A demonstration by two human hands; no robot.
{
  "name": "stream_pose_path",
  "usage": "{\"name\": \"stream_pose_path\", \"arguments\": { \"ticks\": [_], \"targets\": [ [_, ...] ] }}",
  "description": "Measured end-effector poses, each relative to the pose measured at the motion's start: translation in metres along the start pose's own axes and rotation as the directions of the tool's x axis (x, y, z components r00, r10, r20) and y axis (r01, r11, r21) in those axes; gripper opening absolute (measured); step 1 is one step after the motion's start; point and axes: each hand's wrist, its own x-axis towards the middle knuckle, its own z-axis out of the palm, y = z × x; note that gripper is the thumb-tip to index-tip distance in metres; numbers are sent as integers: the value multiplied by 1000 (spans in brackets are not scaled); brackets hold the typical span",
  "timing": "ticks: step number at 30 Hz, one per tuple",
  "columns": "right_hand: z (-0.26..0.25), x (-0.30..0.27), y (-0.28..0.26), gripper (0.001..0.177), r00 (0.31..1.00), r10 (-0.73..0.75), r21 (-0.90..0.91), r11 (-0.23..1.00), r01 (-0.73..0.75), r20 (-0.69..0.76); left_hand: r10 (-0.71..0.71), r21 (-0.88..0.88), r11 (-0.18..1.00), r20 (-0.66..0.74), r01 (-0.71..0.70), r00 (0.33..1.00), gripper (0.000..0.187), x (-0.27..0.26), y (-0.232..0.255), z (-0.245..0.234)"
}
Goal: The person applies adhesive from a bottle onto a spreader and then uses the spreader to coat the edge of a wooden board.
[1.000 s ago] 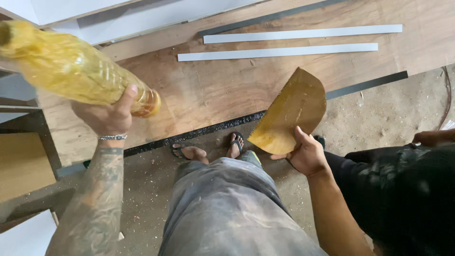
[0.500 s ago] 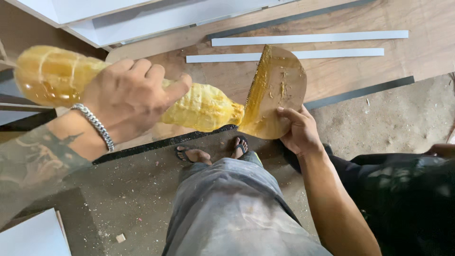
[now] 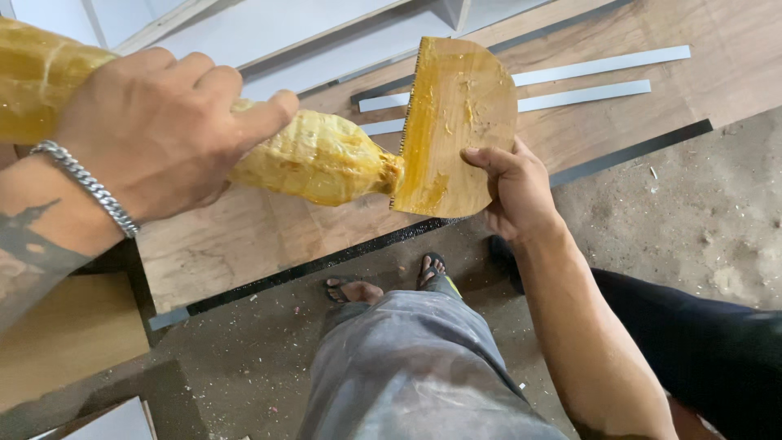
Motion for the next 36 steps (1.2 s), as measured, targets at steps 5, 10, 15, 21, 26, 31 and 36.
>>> {"name": "stream_pose_path", "arguments": {
  "ticks": [5,10,15,21,26,31,36],
  "targets": [
    [15,-10,-21,46,999,-21,64,998,19,39,-6,14,1000,127,4,992,37,10,-14,-26],
    [5,-12,-35,46,998,-27,74,997,22,58,-9,-85,996,90,17,996,34,18,-13,-25],
    [-9,-27,-60,41,1000,-3,108,994,5,-12,-4,-46,999,-56,1,998,38,25,-17,-14],
    [-35,-41,-97,48,995,-77,147,987,68,60,-175,-468,882,-231,49,957,70,63,-10,20],
    [-59,-51,-113,57,990,-138,182,974,135,4,39,-6,999,-172,-40,984,62,109,-22,-35],
    [-68,-70,-132,47,985,-140,151,976,154,-100,89,-104,987,-266,-121,960,34,136,-20,-59],
    [-83,-67,-136,39,975,-176,182,963,199,-137,114,-95,985,-294,-148,949,39,156,-14,-65]
  ]
}}
